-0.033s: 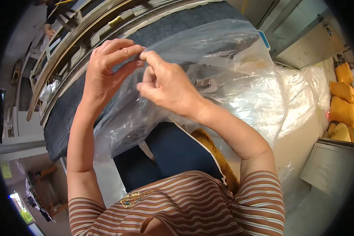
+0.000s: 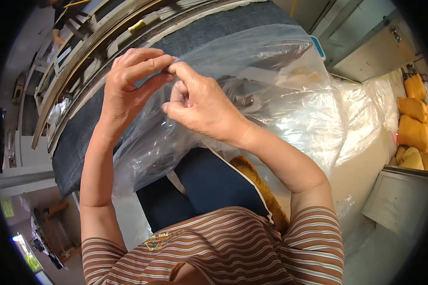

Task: The person wraps a large, curved, dark-colored furniture piece with a clear plastic sheet. They repeatedly pull the plastic over the object, smooth it down, and tuck the edges underneath to secure the covering. The task involves handling the plastic and the furniture by hand to ensure a tight fit.

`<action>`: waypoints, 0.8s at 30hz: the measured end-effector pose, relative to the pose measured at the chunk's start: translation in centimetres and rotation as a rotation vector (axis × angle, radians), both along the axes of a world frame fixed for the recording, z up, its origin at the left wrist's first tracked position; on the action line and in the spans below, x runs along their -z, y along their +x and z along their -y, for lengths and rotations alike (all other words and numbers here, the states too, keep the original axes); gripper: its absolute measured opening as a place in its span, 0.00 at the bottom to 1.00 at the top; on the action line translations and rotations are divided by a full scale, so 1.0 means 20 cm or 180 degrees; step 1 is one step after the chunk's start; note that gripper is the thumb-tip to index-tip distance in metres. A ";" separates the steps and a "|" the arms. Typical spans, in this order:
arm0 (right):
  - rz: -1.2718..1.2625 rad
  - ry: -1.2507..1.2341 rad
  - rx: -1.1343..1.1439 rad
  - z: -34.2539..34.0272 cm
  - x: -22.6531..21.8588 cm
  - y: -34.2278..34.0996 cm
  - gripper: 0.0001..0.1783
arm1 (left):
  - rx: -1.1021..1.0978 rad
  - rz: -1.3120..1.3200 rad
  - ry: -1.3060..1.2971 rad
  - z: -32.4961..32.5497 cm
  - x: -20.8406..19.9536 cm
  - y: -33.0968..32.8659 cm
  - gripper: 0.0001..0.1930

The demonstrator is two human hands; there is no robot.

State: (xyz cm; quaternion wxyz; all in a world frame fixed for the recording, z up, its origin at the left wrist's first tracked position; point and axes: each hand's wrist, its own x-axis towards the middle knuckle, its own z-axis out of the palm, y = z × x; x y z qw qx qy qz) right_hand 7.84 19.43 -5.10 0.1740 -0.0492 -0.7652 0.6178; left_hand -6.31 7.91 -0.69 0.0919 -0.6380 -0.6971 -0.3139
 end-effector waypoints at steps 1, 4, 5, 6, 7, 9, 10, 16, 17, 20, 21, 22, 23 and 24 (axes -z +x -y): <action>0.0096 -0.0554 -0.0377 -0.04 0.01 0.00 0.23 | 0.0220 0.0051 0.0029 -0.04 0.03 -0.01 0.11; 0.0910 -0.1762 -0.1207 -0.19 -0.07 0.03 0.27 | 0.0279 0.2000 0.0559 -0.02 0.20 0.00 0.06; 0.1048 -0.1482 -0.0851 -0.21 -0.15 0.04 0.24 | 0.0321 0.2577 0.0756 0.00 0.26 -0.02 0.04; 0.0323 -0.0468 -0.0541 -0.27 -0.11 0.00 0.16 | 0.0352 0.3064 0.1015 -0.02 0.29 -0.01 0.04; -0.0110 0.0992 0.0065 -0.33 -0.12 -0.02 0.14 | 0.0365 0.3533 0.1278 -0.03 0.30 0.02 0.04; -0.0683 0.2722 0.0475 -0.44 -0.11 -0.11 0.11 | 0.0336 0.3911 0.1563 -0.03 0.32 0.04 0.07; -0.0804 0.3000 0.0313 -0.48 -0.07 -0.15 0.11 | 0.0360 0.4114 0.1687 -0.02 0.32 0.05 0.07; -0.0258 0.2309 -0.0551 -0.17 -0.15 -0.07 0.12 | -0.1480 0.4635 0.2306 0.28 0.31 -0.05 0.23; -0.0007 0.2553 -0.0852 -0.16 -0.09 -0.01 0.12 | -0.1943 0.4388 0.2093 0.35 0.26 -0.06 0.28; 0.0965 0.3000 -0.1490 -0.27 0.28 0.27 0.15 | -0.2559 0.3246 0.2015 0.69 0.25 -0.25 0.23; 0.1434 0.3373 -0.1588 -0.35 0.40 0.40 0.14 | -0.2276 0.2403 0.1701 0.95 0.31 -0.38 0.21; 0.1935 0.3610 -0.1660 -0.47 0.55 0.55 0.12 | -0.2410 0.2426 0.1912 1.08 0.31 -0.41 0.19; 0.2185 0.3905 -0.1654 -0.61 0.64 0.70 0.10 | -0.2659 0.2220 0.1825 1.25 0.29 -0.43 0.19; 0.2932 0.4322 -0.1778 -0.77 0.74 0.87 0.09 | -0.2897 0.2024 0.1734 1.42 0.30 -0.48 0.18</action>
